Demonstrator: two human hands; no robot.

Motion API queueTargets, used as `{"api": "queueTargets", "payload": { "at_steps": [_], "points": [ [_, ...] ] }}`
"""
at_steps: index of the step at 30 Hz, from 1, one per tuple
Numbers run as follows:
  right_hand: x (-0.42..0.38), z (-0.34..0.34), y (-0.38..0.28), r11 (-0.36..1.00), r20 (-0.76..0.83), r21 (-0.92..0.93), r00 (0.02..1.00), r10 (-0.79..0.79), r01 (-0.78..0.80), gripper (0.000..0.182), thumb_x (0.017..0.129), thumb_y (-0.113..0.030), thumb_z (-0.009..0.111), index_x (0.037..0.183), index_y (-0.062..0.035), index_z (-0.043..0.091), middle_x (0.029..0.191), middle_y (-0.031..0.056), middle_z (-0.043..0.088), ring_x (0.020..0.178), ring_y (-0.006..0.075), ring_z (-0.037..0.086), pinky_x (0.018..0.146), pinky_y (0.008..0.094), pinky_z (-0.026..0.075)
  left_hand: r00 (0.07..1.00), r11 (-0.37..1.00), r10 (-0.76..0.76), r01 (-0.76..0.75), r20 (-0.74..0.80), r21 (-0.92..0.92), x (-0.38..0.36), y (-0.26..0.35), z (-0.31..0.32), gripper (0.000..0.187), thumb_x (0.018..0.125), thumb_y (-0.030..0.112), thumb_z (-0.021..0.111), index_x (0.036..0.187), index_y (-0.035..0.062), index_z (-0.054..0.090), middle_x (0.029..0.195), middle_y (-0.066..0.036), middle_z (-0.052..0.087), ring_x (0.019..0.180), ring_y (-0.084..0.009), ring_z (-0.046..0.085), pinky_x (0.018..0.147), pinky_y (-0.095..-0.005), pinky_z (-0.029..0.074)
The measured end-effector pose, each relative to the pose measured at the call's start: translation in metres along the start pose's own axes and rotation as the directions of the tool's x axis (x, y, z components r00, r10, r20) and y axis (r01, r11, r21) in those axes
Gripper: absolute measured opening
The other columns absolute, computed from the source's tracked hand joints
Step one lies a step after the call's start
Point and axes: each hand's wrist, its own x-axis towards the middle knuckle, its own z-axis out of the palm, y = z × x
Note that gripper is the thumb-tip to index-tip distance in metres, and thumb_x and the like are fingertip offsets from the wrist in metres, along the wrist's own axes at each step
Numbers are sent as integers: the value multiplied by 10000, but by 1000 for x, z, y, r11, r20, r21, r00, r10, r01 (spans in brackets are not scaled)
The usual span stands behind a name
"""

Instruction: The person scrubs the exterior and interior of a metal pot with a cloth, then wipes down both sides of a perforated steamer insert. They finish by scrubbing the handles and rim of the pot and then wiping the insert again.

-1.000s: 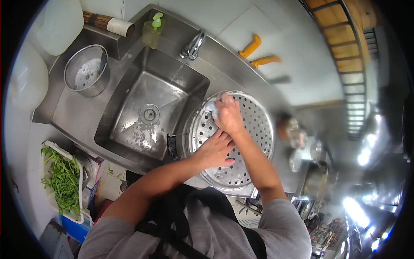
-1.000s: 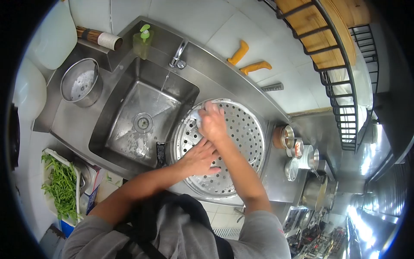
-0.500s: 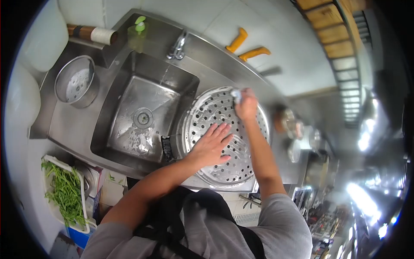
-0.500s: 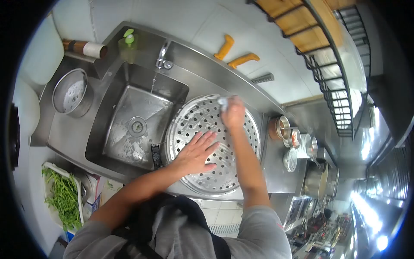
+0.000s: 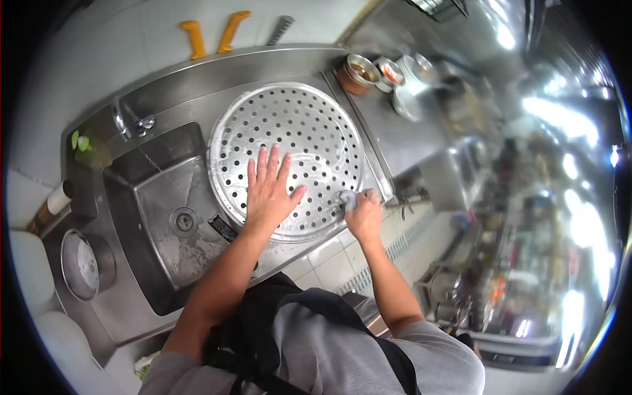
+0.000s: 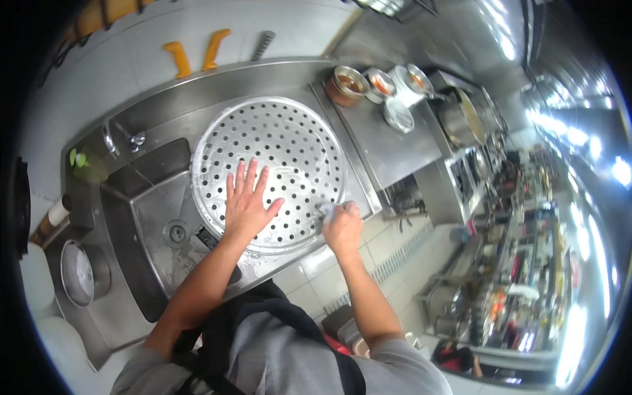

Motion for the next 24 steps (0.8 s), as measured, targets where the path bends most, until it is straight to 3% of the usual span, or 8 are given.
{"api": "queueTargets", "payload": {
  "at_steps": [8, 13, 14, 18, 20, 21, 22, 24],
  "points": [
    [111, 29, 9, 999, -235, -5, 971, 40, -42, 176, 737, -99, 641, 896, -28, 668, 1045, 154, 541, 996, 343, 531, 821, 481, 435, 997, 990, 76, -78, 21, 120, -1, 2, 3, 737, 852, 509, 605, 1426, 73, 450, 1535, -195, 299, 1438, -389, 219, 1155, -567, 154],
    [22, 19, -32, 993, -257, 91, 965, -51, 77, 314, 720, -138, 664, 1007, -15, 630, 1078, 172, 527, 1023, 352, 510, 830, 484, 423, 997, 988, 76, -72, -19, 136, 0, 4, 8, 649, 889, 425, 575, 1415, 63, 459, 1522, -193, 326, 1426, -389, 245, 1148, -576, 160],
    [-7, 13, -51, 982, -151, 175, 987, -47, 73, 355, 727, -162, 679, 1041, -5, 627, 1112, 187, 525, 1051, 354, 507, 860, 477, 419, 997, 988, 71, -67, -24, 140, 3, 2, 10, 649, 889, 425, 575, 1415, 63, 459, 1522, -193, 326, 1426, -389, 245, 1148, -576, 160],
    [-62, -5, -113, 847, -44, 426, 942, -333, 319, 357, 691, -117, 699, 1033, -15, 672, 1180, 141, 545, 1125, 310, 511, 929, 448, 412, 996, 995, 71, -68, -47, 73, -4, -19, 8, 577, 875, 304, 604, 1378, 47, 486, 1522, -204, 312, 1421, -395, 250, 1143, -582, 170],
    [-43, 1, -77, 761, -50, 466, 872, -487, 451, 345, 662, -82, 707, 1006, -63, 699, 1157, 124, 556, 1111, 301, 518, 923, 439, 414, 963, 964, 69, -131, -259, -233, -8, -35, -15, 582, 858, 225, 634, 1381, 30, 473, 1526, -223, 292, 1424, -390, 247, 1132, -595, 185],
    [-31, -2, -55, 794, -3, 457, 893, -449, 401, 338, 643, -72, 713, 981, -82, 710, 1136, 119, 561, 1100, 306, 523, 917, 433, 419, 944, 998, 15, 4, -329, 56, -12, -44, -39, 594, 862, 182, 648, 1391, 4, 444, 1517, -245, 290, 1412, -402, 266, 1140, -542, 218],
    [-24, -5, -38, 829, 43, 440, 914, -404, 346, 334, 625, -62, 719, 956, -102, 721, 1115, 115, 565, 1089, 310, 528, 910, 427, 424, 944, 998, 8, 15, -331, 67, -17, -66, -40, 594, 862, 182, 648, 1391, 4, 444, 1517, -245, 290, 1412, -402, 266, 1140, -542, 218],
    [-23, -7, -28, 819, 50, 439, 899, -434, 371, 324, 616, -55, 723, 935, -109, 723, 1089, 110, 565, 1068, 314, 534, 901, 423, 430, 857, 905, -360, 227, -368, -359, -29, -116, -12, 644, 908, 259, 627, 1436, -9, 373, 1505, -251, 305, 1403, -387, 292, 1150, -445, 245]
  ]
}}
